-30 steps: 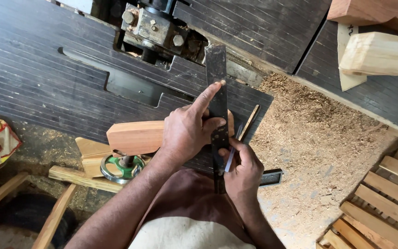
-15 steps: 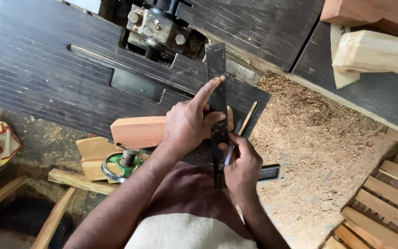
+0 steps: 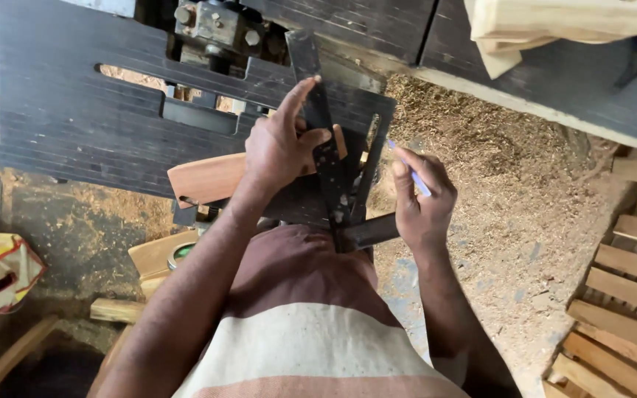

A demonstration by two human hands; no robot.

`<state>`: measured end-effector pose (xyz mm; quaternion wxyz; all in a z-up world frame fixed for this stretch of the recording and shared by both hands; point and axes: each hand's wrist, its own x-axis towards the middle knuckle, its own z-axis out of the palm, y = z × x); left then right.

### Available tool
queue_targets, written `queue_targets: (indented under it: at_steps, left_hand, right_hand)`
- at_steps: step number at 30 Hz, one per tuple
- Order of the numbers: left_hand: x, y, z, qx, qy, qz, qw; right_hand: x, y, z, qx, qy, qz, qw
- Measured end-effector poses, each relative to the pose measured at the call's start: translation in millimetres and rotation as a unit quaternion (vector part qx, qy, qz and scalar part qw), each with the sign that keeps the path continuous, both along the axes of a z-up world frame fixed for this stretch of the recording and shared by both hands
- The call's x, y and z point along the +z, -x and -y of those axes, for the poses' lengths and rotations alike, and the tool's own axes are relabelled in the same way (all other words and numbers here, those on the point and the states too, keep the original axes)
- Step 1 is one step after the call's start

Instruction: The recorder uses a square and a pencil to mark measurements on curved wooden furniture legs placed on a woodworking machine.

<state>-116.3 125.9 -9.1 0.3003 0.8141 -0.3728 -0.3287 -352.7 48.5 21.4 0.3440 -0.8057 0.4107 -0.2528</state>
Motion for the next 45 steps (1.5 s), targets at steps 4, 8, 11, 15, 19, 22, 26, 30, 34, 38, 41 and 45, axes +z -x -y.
queue_targets:
  at_steps: [4, 8, 11, 15, 19, 22, 26, 30, 34, 38, 41, 45]
  left_hand:
    - [4, -1, 2, -0.001, -0.011, -0.001, 1.0]
    - [4, 0, 1, 0.006, -0.016, -0.004, 1.0]
    - [2, -1, 0, 0.006, -0.011, -0.005, 1.0]
    - [-1, 1, 0, 0.001, 0.011, 0.015, 1.0]
    - [0, 0, 1, 0.002, 0.011, 0.014, 1.0]
    - [-4, 2, 1, -0.005, 0.02, 0.01, 1.0]
    - [3, 1, -1, -0.004, 0.033, 0.017, 0.999]
    - [5, -2, 1, 0.003, 0.023, 0.006, 1.0]
    - [6, 1, 0, 0.002, 0.036, 0.01, 0.999]
    - [8, 1, -4, 0.006, 0.008, -0.005, 1.0]
    - [-1, -7, -16, 0.008, 0.097, -0.013, 0.995]
    - [20, -9, -54, -0.028, 0.163, 0.034, 0.986]
  right_hand:
    - [-15, 7, 5, 0.054, 0.024, 0.056, 0.997]
    - [-20, -12, 6, 0.093, -0.01, 0.121, 0.988]
    - [-10, -32, 6, 0.105, -0.04, 0.071, 0.991]
    - [-9, -32, 8, 0.16, 0.022, 0.001, 0.987]
    - [-9, -14, 10, 0.199, 0.049, -0.105, 0.973]
    - [-4, -21, 14, 0.146, 0.04, -0.149, 0.977]
    - [-9, -34, 14, 0.149, 0.034, -0.025, 0.988]
    - [1, -14, 2, 0.179, 0.069, -0.108, 0.975]
    - [29, -22, -36, 0.057, -0.168, -0.248, 0.952]
    - [-3, -22, -57, 0.048, -0.226, -0.302, 0.925]
    - [-32, 2, -50, 0.102, 0.033, -0.159, 0.981]
    - [16, 52, -13, -0.039, -0.147, -0.074, 0.986]
